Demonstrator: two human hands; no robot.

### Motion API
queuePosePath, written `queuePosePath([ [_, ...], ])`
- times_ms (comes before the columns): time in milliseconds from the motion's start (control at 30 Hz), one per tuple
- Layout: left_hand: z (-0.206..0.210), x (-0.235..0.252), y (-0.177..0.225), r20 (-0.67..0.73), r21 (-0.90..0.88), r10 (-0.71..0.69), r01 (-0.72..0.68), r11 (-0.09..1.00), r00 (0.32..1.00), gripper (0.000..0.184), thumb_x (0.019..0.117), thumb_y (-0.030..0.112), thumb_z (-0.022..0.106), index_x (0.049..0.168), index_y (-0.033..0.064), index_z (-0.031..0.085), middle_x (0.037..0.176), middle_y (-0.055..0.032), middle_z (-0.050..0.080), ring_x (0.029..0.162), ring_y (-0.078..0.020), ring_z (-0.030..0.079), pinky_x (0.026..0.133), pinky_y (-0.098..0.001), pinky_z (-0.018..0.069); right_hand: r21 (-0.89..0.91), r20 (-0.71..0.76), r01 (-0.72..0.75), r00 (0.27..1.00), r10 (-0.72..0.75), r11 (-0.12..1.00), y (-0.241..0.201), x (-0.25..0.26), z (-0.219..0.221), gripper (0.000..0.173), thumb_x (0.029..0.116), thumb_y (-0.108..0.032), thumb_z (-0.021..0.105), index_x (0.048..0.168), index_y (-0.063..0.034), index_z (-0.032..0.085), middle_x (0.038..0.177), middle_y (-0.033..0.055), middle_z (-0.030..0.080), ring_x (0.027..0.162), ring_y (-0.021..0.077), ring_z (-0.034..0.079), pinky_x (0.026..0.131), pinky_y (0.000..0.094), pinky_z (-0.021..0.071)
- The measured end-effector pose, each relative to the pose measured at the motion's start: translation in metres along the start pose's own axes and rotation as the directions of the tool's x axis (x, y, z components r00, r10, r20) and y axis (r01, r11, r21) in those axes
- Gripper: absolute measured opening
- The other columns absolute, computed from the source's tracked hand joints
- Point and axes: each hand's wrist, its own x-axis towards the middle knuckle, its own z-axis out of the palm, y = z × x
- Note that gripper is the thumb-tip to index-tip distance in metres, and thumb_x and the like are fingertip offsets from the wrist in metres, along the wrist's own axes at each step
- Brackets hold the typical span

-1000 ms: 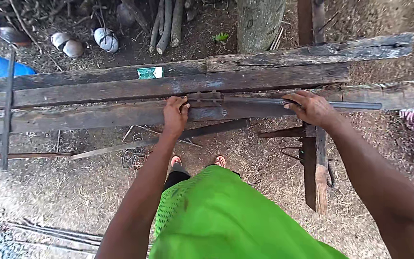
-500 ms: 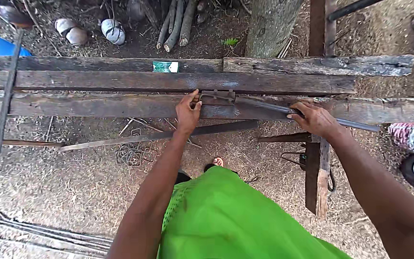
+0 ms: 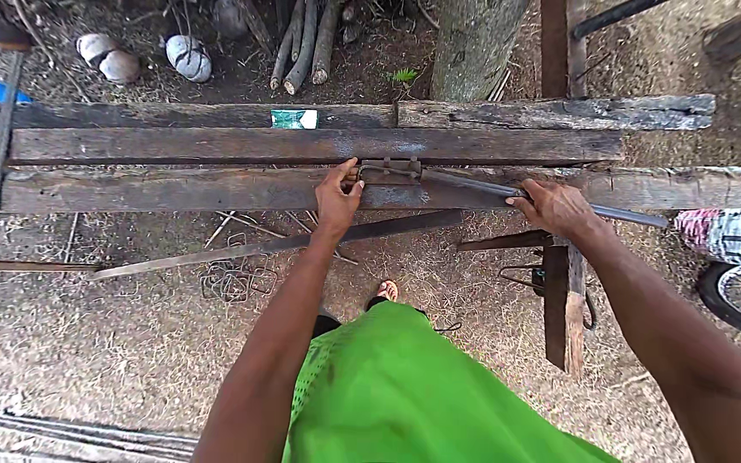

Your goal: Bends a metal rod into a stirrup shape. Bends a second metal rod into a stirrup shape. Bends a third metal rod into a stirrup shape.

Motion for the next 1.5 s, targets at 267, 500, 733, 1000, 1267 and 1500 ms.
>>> queuePosePath([
  [267, -0.014, 0.016, 0.000, 0.167, 0.147, 0.043, -0.068, 0.987, 0.985, 0.033, 0.0991, 0.018, 0.066, 0.130, 0.0072, 0.070, 0.113, -0.0155, 0.066, 0.096, -0.0195, 0.069, 0.088, -0.0335, 0.0583, -0.014, -0.024, -0.036, 0.999, 0.035, 0.999, -0.012, -0.013, 0.009, 0.057, 0.1072, -0.053, 0.034, 0.105, -0.0020, 0.060, 0.079, 0.0213, 0.066, 0.071, 0.0456, 0.069, 0.057, 0.0602, 0.0512],
  [500, -0.023, 0.015, -0.008, 0.218, 0.012, 0.083, -0.088, 0.996, 0.972, 0.045, 0.0940, 0.008, 0.071, 0.138, 0.0051, 0.063, 0.123, -0.0151, 0.068, 0.100, -0.0163, 0.072, 0.090, -0.0312, 0.0602, -0.018, -0.021, -0.042, 0.999, 0.041, 0.999, -0.013, -0.011, 0.007, 0.060, 0.1064, -0.054, 0.032, 0.105, -0.0013, 0.060, 0.077, 0.0229, 0.065, 0.070, 0.0477, 0.068, 0.056, 0.0610, 0.0502],
  [733, -0.023, 0.017, 0.001, 0.226, 0.150, 0.049, -0.085, 0.985, 0.973, 0.042, 0.0969, 0.018, 0.070, 0.135, 0.0016, 0.064, 0.117, -0.0166, 0.069, 0.097, -0.0193, 0.071, 0.088, -0.0334, 0.0594, -0.024, -0.015, -0.050, 0.999, 0.049, 0.998, -0.013, -0.010, 0.008, 0.065, 0.1059, -0.058, 0.029, 0.104, -0.0011, 0.060, 0.078, 0.0234, 0.065, 0.071, 0.0484, 0.068, 0.056, 0.0619, 0.0503],
  [1000, -0.004, 0.018, -0.001, 0.138, 0.277, 0.124, -0.158, 0.948, 0.983, 0.031, 0.1003, 0.022, 0.067, 0.119, -0.0022, 0.072, 0.106, -0.0194, 0.066, 0.088, -0.0244, 0.068, 0.083, -0.0352, 0.0574, 0.062, 0.009, 0.022, 1.000, -0.023, 0.998, 0.002, -0.003, 0.005, 0.070, 0.1037, -0.063, 0.029, 0.100, -0.0016, 0.062, 0.072, 0.0203, 0.064, 0.069, 0.0457, 0.068, 0.058, 0.0622, 0.0512],
  [1267, -0.010, 0.026, -0.008, 0.197, 0.371, 0.247, -0.306, 0.877, 0.949, 0.028, 0.0994, 0.022, 0.065, 0.112, -0.0028, 0.072, 0.099, -0.0178, 0.065, 0.082, -0.0263, 0.067, 0.078, -0.0386, 0.0581, 0.043, 0.058, -0.011, 0.998, 0.008, 0.999, -0.006, -0.005, 0.004, 0.069, 0.1051, -0.063, 0.026, 0.096, -0.0030, 0.059, 0.068, 0.0179, 0.062, 0.069, 0.0439, 0.068, 0.059, 0.0605, 0.0515],
  [1500, -0.002, 0.033, -0.020, 0.186, 0.402, 0.381, -0.424, 0.812, 0.906, 0.029, 0.0949, 0.018, 0.061, 0.116, -0.0001, 0.072, 0.094, -0.0182, 0.066, 0.077, -0.0291, 0.066, 0.071, -0.0411, 0.0557, 0.029, 0.045, -0.098, 0.994, 0.097, 0.995, -0.025, -0.019, 0.008, 0.071, 0.1051, -0.062, 0.022, 0.102, -0.0016, 0.060, 0.071, 0.0215, 0.064, 0.071, 0.0484, 0.068, 0.059, 0.0631, 0.0506],
])
